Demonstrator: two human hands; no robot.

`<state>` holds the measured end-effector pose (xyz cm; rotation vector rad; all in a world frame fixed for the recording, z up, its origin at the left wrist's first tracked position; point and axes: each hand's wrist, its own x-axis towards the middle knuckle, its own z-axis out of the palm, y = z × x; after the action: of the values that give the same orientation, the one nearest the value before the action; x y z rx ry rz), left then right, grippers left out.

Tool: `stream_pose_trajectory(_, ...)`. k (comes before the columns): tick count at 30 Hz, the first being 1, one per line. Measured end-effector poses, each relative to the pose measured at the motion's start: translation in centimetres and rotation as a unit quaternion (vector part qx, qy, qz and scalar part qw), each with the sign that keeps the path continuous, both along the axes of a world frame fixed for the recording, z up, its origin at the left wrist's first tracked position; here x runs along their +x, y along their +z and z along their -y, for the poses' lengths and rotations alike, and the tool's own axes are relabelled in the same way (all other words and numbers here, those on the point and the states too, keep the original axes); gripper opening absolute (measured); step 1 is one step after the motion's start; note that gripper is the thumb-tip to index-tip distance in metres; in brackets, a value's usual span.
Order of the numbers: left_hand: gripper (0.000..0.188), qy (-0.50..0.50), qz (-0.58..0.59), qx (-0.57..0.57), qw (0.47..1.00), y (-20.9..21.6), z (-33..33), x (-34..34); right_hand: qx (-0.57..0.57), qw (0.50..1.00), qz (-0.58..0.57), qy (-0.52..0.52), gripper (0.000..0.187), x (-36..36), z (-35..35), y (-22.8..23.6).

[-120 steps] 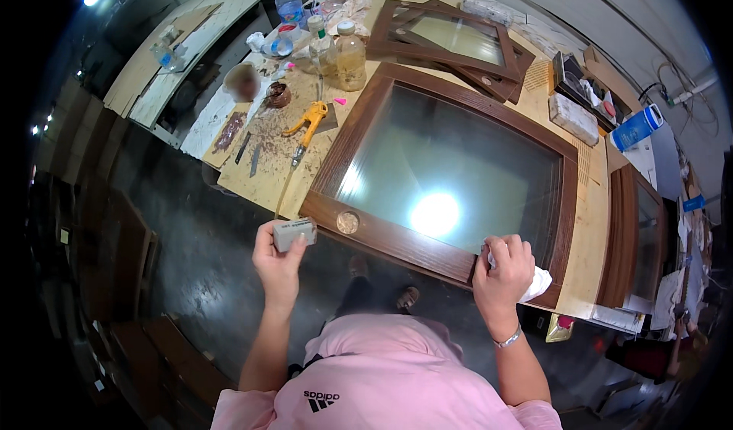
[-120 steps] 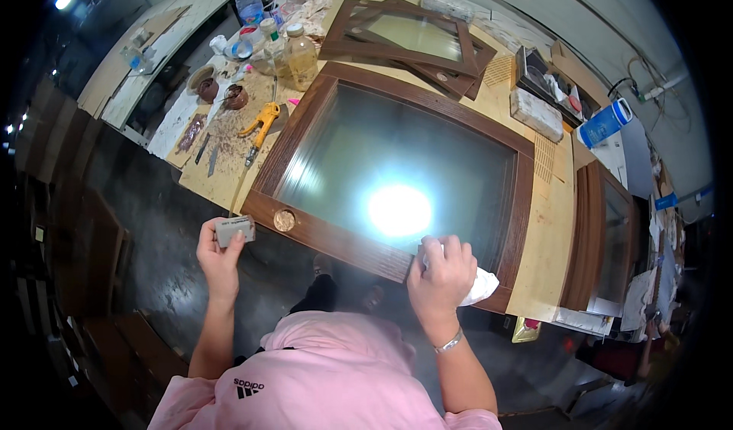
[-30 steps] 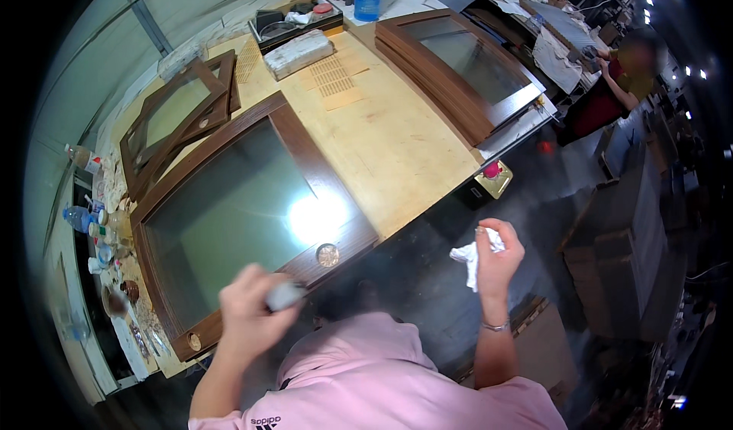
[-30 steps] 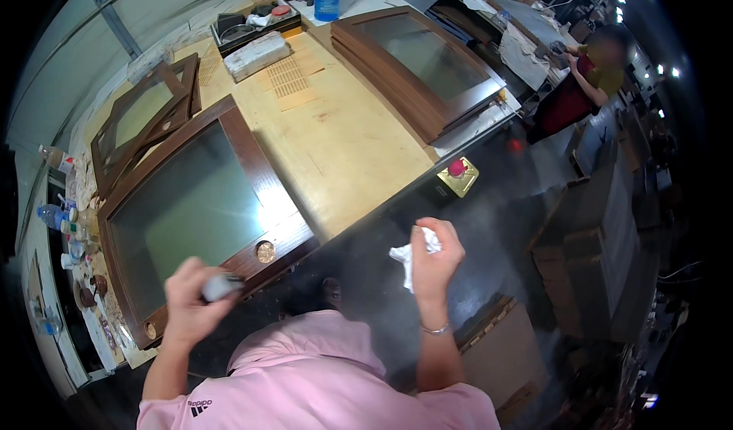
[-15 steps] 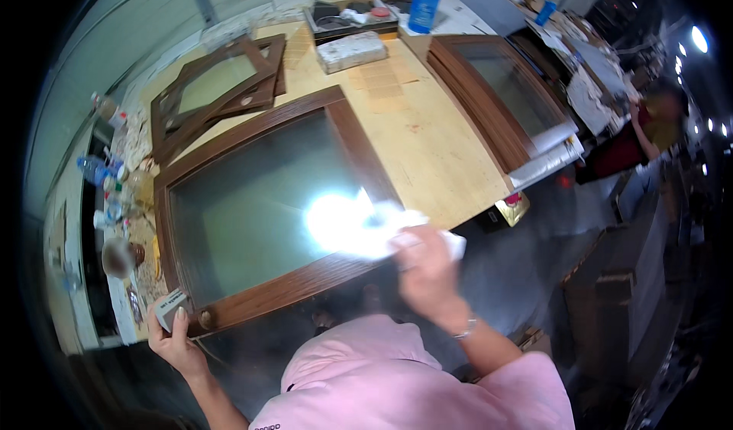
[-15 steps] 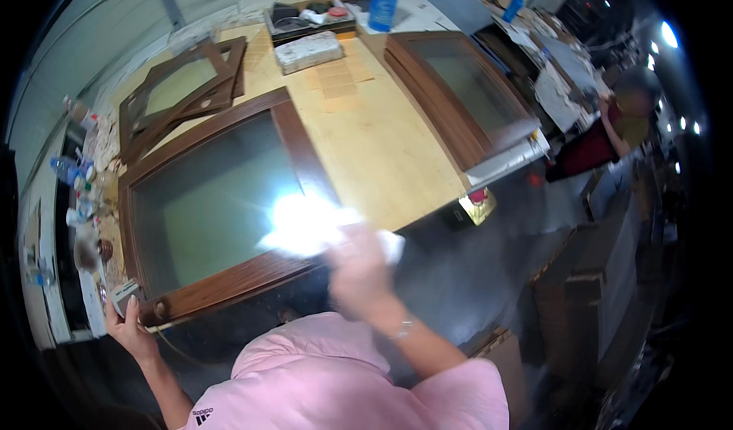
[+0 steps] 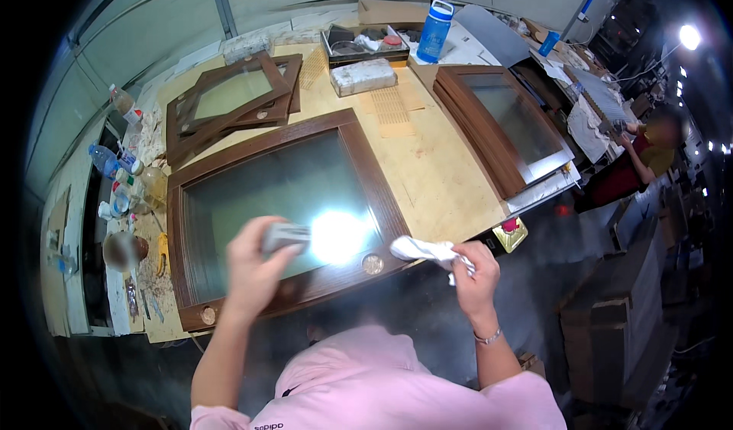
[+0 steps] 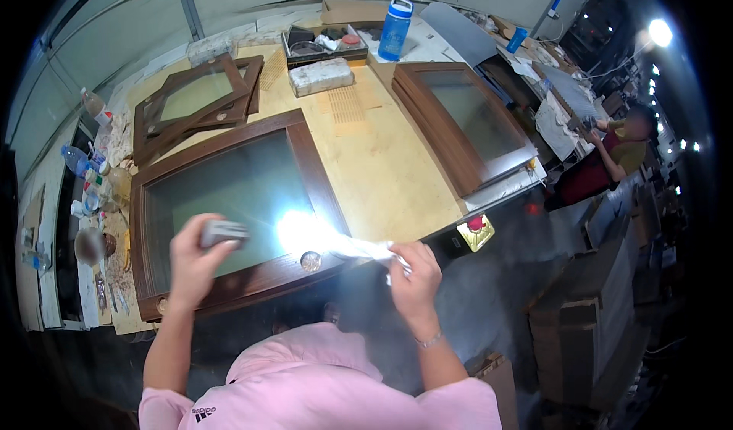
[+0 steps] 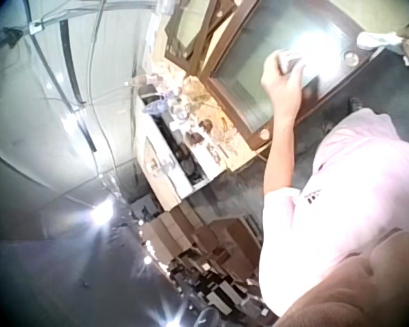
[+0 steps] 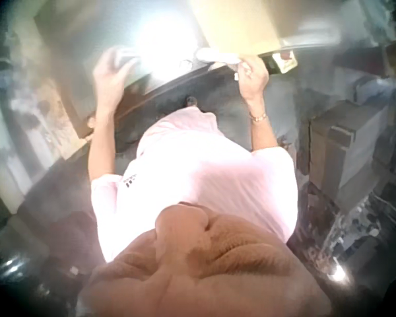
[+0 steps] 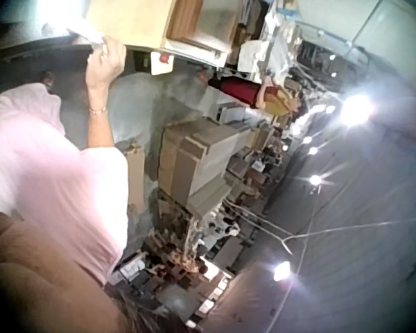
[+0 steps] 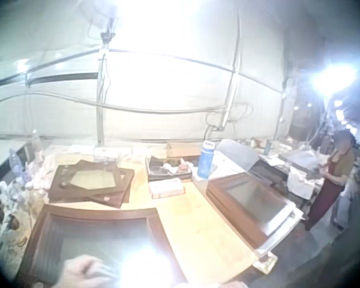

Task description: The person wipes glass panels in wooden frames with a cloth, sands the wooden frame edges using a block, and applies a substance to the wood surface.

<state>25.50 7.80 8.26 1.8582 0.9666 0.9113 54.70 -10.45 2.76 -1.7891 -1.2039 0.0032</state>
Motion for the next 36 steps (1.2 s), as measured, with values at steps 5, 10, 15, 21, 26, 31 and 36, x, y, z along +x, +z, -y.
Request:
stream_pose_trajectory(5,0.031,-0.150,-0.082,0.166,0.971,-2.8,-1.5,10.4,-0.047,0.991,-0.113,-0.061,0.017,0.4,4.7,-3.9)
stream_pose_trajectory(10,0.029,-0.096,-0.154,0.301,0.936,-3.4,-7.1,14.1,-0.082,0.971,-0.150,-0.169,0.018,0.8,10.6,-7.0)
stream_pose_trajectory(15,0.026,0.048,-0.185,0.257,0.947,-3.8,-18.4,14.6,-0.093,0.954,-0.192,-0.211,0.020,2.1,13.5,-8.5)
stream_pose_trajectory(21,0.027,-0.037,-0.171,0.163,0.971,-3.2,-15.5,16.4,-0.103,0.946,-0.192,-0.240,0.021,3.7,13.7,-9.0)
stream_pose_trajectory(26,0.023,0.056,-0.127,0.103,0.985,-3.3,-19.1,15.2,-0.108,0.969,-0.150,-0.164,0.019,4.2,9.8,-8.3)
stream_pose_trajectory(31,0.020,-0.079,-0.117,-0.007,0.990,-3.9,-15.0,14.2,-0.087,0.977,-0.149,-0.127,0.016,5.4,6.4,-6.4)
stream_pose_trajectory(36,0.026,-0.054,-0.132,0.038,0.989,-2.5,-15.0,14.9,-0.039,0.999,-0.037,0.001,0.023,1.8,-1.0,-1.6)
